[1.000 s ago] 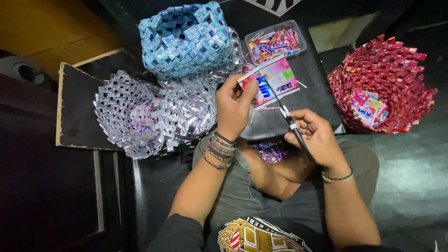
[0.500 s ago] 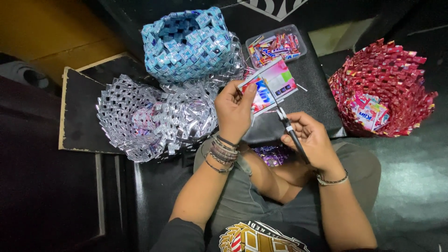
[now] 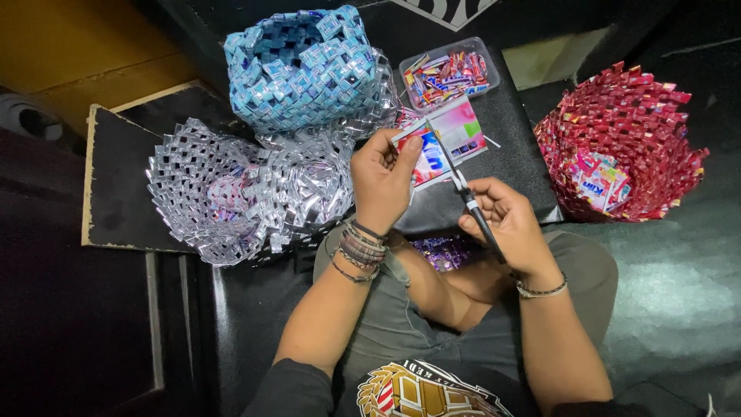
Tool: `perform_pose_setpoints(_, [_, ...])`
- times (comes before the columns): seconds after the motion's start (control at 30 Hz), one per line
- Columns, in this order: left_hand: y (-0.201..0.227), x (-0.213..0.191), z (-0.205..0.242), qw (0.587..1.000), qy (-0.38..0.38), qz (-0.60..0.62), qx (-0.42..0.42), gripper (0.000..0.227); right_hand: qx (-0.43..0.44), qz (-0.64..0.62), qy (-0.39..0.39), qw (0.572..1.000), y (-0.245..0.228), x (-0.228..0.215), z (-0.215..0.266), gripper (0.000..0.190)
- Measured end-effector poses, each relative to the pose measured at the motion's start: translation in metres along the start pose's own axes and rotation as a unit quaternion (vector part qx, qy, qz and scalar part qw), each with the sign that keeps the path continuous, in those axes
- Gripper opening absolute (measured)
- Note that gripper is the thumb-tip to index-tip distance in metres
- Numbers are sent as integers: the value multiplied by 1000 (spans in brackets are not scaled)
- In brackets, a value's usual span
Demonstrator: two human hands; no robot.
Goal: The person cuts small plastic sachets with shears and prepares the cut material for weaving into baskets.
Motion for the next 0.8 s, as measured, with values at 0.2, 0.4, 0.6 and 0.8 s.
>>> perform_pose_setpoints(0.2, [0,0,0,1000,-6,10,-8,15,-10,7,0,1000,-4,1,-1,44])
perform_pose_setpoints(0.4, [-7,2,-1,1000,-17,10,-13,14,-7,-3,1,1000,0,-3,-2,44])
perform_pose_setpoints(0.6, [-6,2,-1,1000,-10,15,-16,14,-7,-10,7,1000,-2,2,-2,43])
perform_pose_setpoints(0.8, [-18,-1,-3,1000,-3,17,-24,16,-4,-4,14,1000,6,-3,-4,44])
Point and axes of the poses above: each hand's wrist, its own z-axis away from the middle knuckle, its own x-axis out of the palm, y = z × x, the point moved 9 cm from there along -z, towards the middle knuckle, and after that the axes turned 1 degree about -x, right-handed, at the moved point
